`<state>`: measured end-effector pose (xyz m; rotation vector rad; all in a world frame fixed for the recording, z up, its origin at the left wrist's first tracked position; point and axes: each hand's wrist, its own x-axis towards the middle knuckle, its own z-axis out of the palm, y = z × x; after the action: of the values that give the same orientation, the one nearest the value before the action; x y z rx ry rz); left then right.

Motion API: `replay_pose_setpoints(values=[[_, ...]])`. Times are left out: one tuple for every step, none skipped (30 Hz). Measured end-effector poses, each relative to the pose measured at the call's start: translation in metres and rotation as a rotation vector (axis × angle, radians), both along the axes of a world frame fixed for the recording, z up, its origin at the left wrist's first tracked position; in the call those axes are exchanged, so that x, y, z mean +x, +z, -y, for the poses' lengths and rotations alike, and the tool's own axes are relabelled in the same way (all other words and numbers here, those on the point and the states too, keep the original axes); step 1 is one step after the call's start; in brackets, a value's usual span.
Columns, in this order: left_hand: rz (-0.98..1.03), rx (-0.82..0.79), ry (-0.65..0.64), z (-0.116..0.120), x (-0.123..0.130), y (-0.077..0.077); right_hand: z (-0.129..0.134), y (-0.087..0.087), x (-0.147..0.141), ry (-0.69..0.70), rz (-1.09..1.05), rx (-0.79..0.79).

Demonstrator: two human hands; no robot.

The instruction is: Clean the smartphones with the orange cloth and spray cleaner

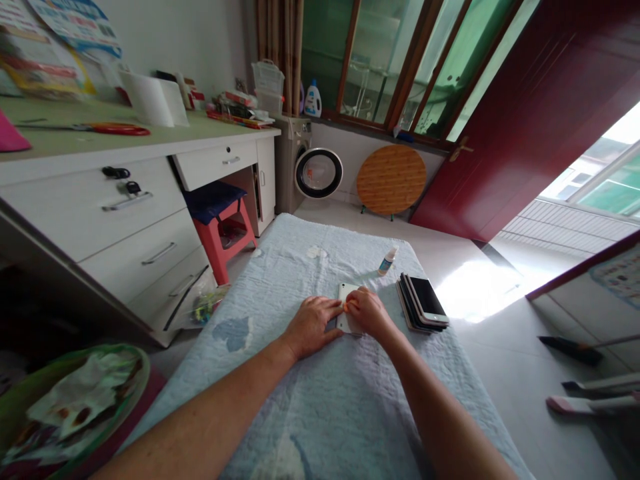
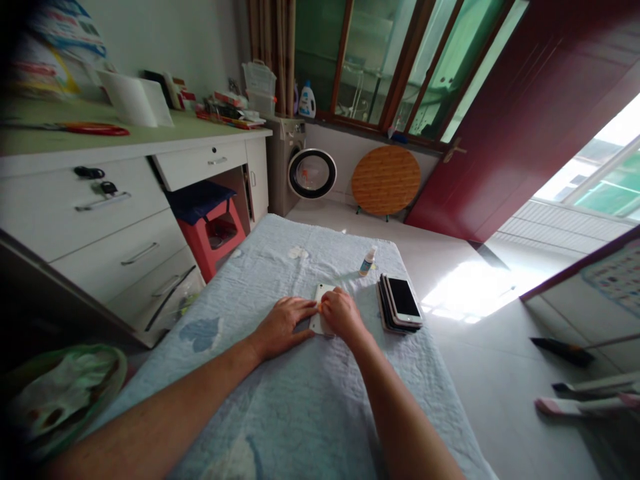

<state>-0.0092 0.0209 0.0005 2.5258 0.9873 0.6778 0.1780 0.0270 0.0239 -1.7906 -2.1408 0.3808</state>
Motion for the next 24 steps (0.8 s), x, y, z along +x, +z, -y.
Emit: replay_pose_setpoints(values=[[0.005,0.001,0.001,0.0,0.0,-0.001,0.007,0.001,0.002,0.019,-0.023,0.004],[0.014,0.0,0.002,-0.001,0.0,-0.003,0.014,0.003,0.003,0.049,-0.04,-0.012],[0.025,-0.002,0.001,-0.001,0.0,-0.004,0.02,0.004,0.004,0.068,-0.052,-0.024],[0.036,-0.006,-0.003,-0.001,0.001,-0.005,0.025,0.004,0.004,0.084,-0.06,-0.037],[0.047,-0.01,-0.005,-0.001,0.001,-0.006,0.028,0.005,0.004,0.094,-0.063,-0.046],[0.054,-0.015,-0.006,-0.001,0.001,-0.006,0.03,0.005,0.003,0.101,-0.062,-0.05],[0.059,-0.02,-0.007,-0.001,0.001,-0.006,0.031,0.005,0.001,0.109,-0.059,-0.05],[0.064,-0.026,-0.007,0.0,0.001,-0.005,0.03,0.004,0.0,0.115,-0.055,-0.047],[0.069,-0.033,-0.008,0.001,0.001,-0.004,0.027,0.004,-0.002,0.118,-0.048,-0.042],[0.075,-0.039,-0.011,0.001,0.001,-0.003,0.023,0.003,-0.005,0.113,-0.039,-0.035],[0.08,-0.045,-0.015,0.002,0.001,-0.002,0.018,0.003,-0.007,0.102,-0.027,-0.03],[0.085,-0.051,-0.019,0.002,0.001,-0.001,0.012,0.002,-0.009,0.084,-0.015,-0.023],[0.087,-0.058,-0.02,0.002,0.001,-0.001,0.006,0.002,-0.011,0.063,0.0,-0.018],[0.087,-0.064,-0.016,0.002,0.001,-0.001,-0.001,0.002,-0.013,0.046,0.01,-0.015],[0.085,-0.069,-0.008,0.002,0.001,-0.001,-0.007,0.001,-0.014,0.032,0.017,-0.011],[0.08,-0.072,0.002,0.002,0.001,-0.002,-0.014,0.001,-0.014,0.005,0.032,-0.01],[0.072,-0.074,0.012,0.002,0.001,-0.003,-0.02,0.0,-0.014,-0.019,0.045,-0.009],[0.062,-0.072,0.021,0.002,0.001,-0.004,-0.025,0.0,-0.013,-0.039,0.054,-0.003],[0.052,-0.068,0.027,0.002,0.001,-0.004,-0.03,-0.001,-0.011,-0.058,0.057,0.002],[0.041,-0.063,0.029,0.002,0.001,-0.004,-0.035,-0.002,-0.009,-0.073,0.052,0.011],[0.033,-0.057,0.03,0.002,0.001,-0.004,-0.038,-0.003,-0.007,-0.086,0.045,0.019],[0.028,-0.051,0.031,0.003,0.002,-0.003,-0.041,-0.004,-0.004,-0.097,0.038,0.026],[0.024,-0.046,0.03,0.003,0.002,-0.002,-0.044,-0.004,-0.001,-0.107,0.031,0.031],[0.022,-0.044,0.03,0.003,0.002,-0.001,-0.045,-0.005,0.001,-0.116,0.028,0.033]])
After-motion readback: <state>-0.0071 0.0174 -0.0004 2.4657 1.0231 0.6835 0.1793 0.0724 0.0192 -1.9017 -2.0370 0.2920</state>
